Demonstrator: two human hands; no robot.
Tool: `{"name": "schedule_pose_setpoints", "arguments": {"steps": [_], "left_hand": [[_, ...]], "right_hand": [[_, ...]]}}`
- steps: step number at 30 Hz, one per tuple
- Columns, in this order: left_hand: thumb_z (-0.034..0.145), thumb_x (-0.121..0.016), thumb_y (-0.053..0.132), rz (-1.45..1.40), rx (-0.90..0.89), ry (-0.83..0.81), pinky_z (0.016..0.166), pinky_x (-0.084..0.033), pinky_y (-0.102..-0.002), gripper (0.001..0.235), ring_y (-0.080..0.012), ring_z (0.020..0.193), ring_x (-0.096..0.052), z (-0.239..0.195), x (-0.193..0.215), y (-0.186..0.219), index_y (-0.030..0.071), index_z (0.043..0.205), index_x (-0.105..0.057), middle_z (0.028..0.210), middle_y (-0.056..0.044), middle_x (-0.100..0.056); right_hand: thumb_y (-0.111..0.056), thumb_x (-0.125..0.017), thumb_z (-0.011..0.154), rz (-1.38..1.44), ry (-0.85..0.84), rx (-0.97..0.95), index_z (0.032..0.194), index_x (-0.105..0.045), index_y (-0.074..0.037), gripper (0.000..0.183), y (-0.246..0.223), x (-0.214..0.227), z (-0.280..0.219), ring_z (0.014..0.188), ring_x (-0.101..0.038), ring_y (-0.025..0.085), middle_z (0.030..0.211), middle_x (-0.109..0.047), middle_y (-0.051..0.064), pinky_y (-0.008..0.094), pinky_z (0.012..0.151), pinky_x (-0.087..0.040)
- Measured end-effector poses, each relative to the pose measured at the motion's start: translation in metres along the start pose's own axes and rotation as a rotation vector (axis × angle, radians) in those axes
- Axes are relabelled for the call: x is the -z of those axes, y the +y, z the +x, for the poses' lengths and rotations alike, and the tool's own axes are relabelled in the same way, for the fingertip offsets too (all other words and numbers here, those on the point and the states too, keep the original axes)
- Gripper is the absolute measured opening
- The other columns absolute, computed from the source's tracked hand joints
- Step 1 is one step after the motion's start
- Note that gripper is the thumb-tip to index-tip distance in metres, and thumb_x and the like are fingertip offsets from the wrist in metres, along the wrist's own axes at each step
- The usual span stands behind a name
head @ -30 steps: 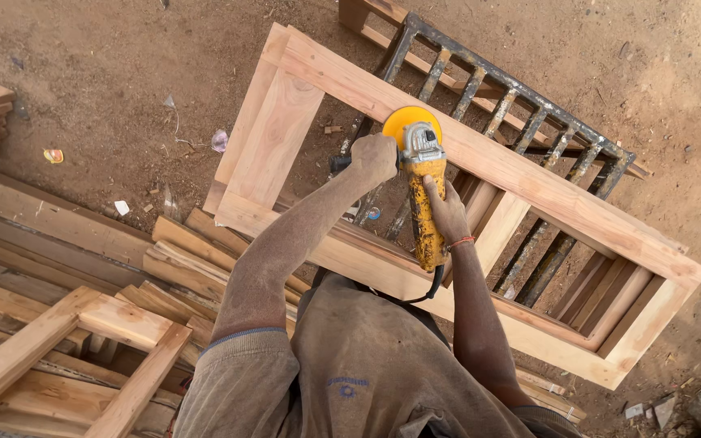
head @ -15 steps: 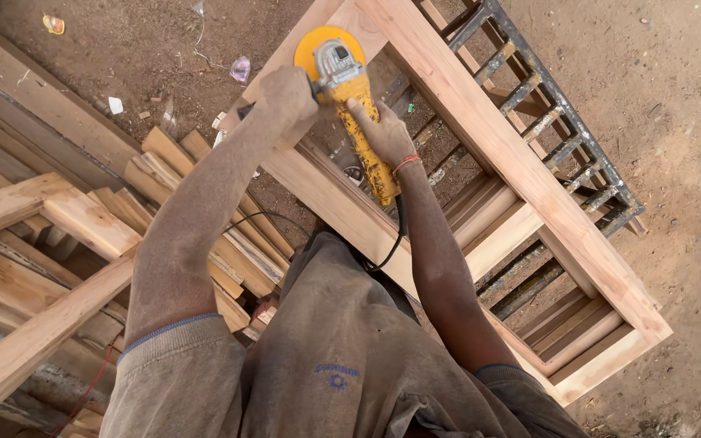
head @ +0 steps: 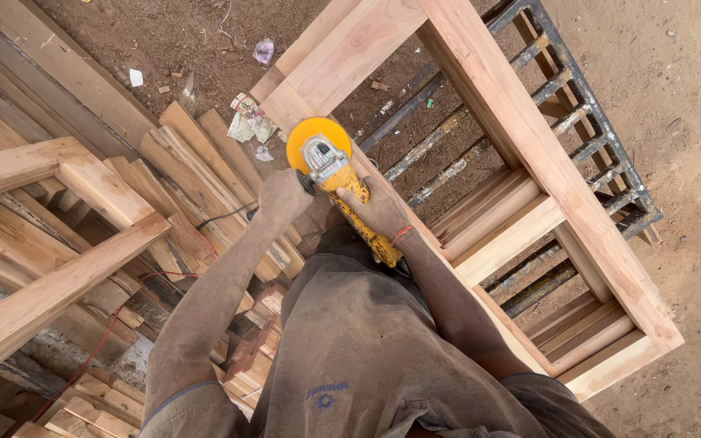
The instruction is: The person uses an angle grinder with a sanding disc to smooth the surfaces of a wooden frame. The person moves the tool along the frame's edges and corners, then flips the frame to sand the opposite side.
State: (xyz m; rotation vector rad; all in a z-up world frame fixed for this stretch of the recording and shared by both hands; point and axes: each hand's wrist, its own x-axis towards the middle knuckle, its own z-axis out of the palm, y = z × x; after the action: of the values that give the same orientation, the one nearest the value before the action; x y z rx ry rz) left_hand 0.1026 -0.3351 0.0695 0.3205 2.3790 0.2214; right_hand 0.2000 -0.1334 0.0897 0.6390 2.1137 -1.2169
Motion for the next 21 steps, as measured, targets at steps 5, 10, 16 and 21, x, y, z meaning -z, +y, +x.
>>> {"name": "schedule_pose_setpoints", "arguments": {"steps": [5, 10, 16, 21], "left_hand": [[0.086, -0.067, 0.028, -0.030, -0.033, 0.012, 0.071, -0.061, -0.047, 0.026, -0.0351, 0.079, -0.076, 0.013, 0.011, -0.010, 0.003, 0.088, -0.075, 0.081, -0.020, -0.074], [0.091, -0.062, 0.027, 0.008, -0.001, 0.014, 0.065, -0.063, -0.045, 0.029, -0.0303, 0.069, -0.076, 0.038, 0.050, -0.032, 0.001, 0.088, -0.073, 0.075, -0.017, -0.074], [0.082, -0.069, 0.031, -0.104, -0.044, 0.018, 0.076, -0.060, -0.049, 0.028, -0.0391, 0.082, -0.075, 0.022, 0.029, 0.000, 0.005, 0.087, -0.077, 0.082, -0.024, -0.074], [0.085, -0.070, 0.032, -0.076, -0.041, 0.109, 0.070, -0.059, -0.050, 0.030, -0.0376, 0.078, -0.074, 0.064, 0.052, -0.036, 0.002, 0.085, -0.075, 0.079, -0.021, -0.074]], "right_hand": [[-0.072, -0.061, 0.083, 0.054, 0.104, 0.053, 0.136, -0.059, 0.002, 0.091, -0.015, -0.005, 0.009, 0.114, -0.071, 0.036, 0.117, -0.072, 0.028, 0.045, 0.097, -0.054], [-0.072, -0.061, 0.086, -0.035, 0.036, -0.016, 0.139, -0.058, 0.000, 0.089, -0.054, -0.007, 0.043, 0.112, -0.071, 0.038, 0.112, -0.072, 0.030, 0.045, 0.098, -0.054], [-0.066, -0.062, 0.089, 0.033, 0.139, 0.146, 0.141, -0.055, 0.000, 0.085, -0.038, 0.013, 0.003, 0.110, -0.071, 0.040, 0.113, -0.071, 0.029, 0.048, 0.095, -0.053], [-0.069, -0.059, 0.088, 0.013, 0.138, 0.107, 0.137, -0.059, -0.003, 0.083, -0.067, 0.002, 0.050, 0.104, -0.073, 0.043, 0.106, -0.074, 0.028, 0.049, 0.091, -0.056]]}}
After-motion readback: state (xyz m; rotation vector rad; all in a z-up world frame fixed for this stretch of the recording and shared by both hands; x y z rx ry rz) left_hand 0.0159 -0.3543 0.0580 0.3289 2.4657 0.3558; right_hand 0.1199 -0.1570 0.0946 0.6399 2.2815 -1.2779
